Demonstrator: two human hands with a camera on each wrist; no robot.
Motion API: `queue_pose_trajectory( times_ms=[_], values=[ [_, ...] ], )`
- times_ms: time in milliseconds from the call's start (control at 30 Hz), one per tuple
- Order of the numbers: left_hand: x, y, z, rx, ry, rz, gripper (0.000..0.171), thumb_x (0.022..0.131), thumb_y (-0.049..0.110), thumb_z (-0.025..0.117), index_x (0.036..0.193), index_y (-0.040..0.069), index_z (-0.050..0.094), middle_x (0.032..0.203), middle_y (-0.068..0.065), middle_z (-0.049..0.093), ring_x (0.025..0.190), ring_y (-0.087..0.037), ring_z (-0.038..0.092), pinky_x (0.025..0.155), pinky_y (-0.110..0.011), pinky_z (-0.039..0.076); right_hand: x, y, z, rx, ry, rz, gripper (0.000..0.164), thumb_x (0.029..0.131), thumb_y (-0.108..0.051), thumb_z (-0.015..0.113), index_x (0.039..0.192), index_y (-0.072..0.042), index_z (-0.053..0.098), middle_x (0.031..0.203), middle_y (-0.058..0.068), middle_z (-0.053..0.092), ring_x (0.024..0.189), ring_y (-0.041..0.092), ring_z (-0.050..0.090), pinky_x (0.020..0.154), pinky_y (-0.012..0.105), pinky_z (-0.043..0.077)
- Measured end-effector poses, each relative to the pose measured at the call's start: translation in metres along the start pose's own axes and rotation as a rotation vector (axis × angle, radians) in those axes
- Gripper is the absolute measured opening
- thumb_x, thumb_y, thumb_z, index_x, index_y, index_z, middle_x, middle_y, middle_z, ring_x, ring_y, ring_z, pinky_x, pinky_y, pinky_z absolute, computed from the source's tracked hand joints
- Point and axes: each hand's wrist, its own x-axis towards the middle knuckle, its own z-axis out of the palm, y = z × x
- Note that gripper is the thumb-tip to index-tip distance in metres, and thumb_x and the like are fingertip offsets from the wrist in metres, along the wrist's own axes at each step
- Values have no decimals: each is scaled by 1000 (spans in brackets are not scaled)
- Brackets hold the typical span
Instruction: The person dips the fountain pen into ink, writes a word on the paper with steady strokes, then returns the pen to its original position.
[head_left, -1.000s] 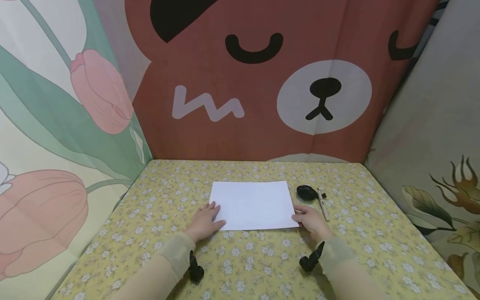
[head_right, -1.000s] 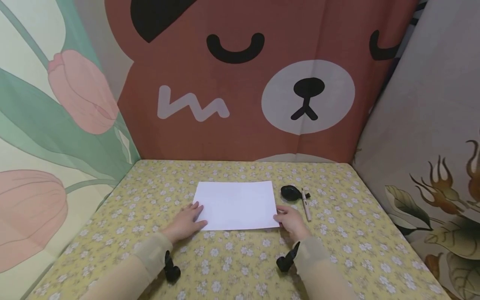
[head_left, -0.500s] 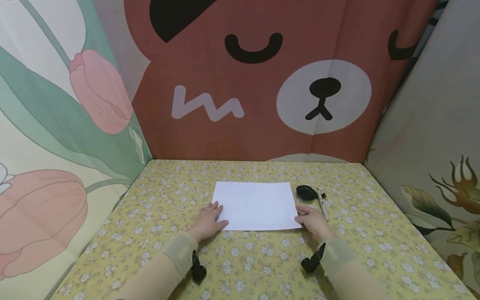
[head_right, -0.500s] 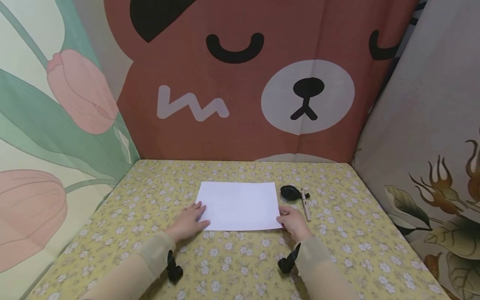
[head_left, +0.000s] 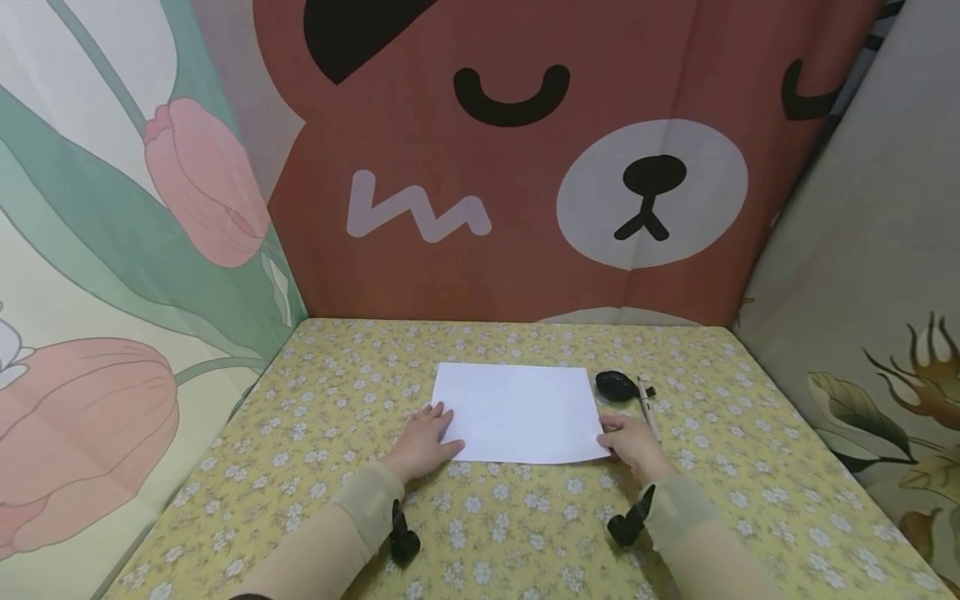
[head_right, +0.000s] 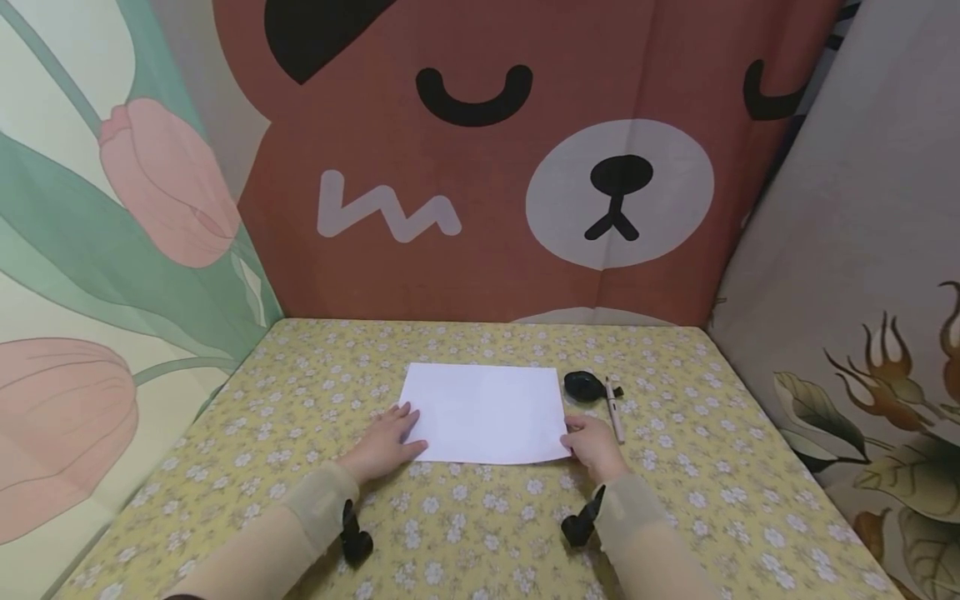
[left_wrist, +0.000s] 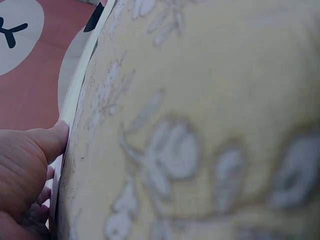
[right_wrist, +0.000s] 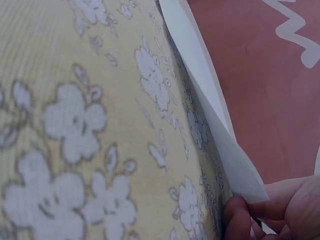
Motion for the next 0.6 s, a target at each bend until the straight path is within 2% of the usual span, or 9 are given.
queue_pose_trajectory(
  times_ms=[200, 367, 600],
  values=[
    [1, 0, 0, -8, -9, -10, 66, 96, 40, 57, 147, 3, 38, 156, -17, 23, 145, -36, 15, 118, -51, 9, 0, 0, 0, -35, 5, -3, 48, 91, 1, 57, 136, 11, 46, 136, 34, 45, 100, 28, 59, 72, 30, 52],
    [2, -1, 1, -23, -5, 6, 65, 96, 40, 57, 147, 3, 38, 157, -16, 22, 145, -35, 15, 118, -51, 9, -2, -2, 3, -98, 23, -20, 45, 91, 2, 57, 134, 10, 48, 137, 34, 43, 119, 41, 50, 86, 41, 53],
    [0, -3, 2, -22, -8, 23, 63, 96, 41, 56, 147, 7, 40, 157, -13, 22, 145, -34, 14, 118, -51, 9, -6, -6, 4, -183, 35, -49, 41, 89, 3, 56, 129, 13, 53, 133, 33, 48, 124, 46, 45, 92, 48, 50]
  ],
)
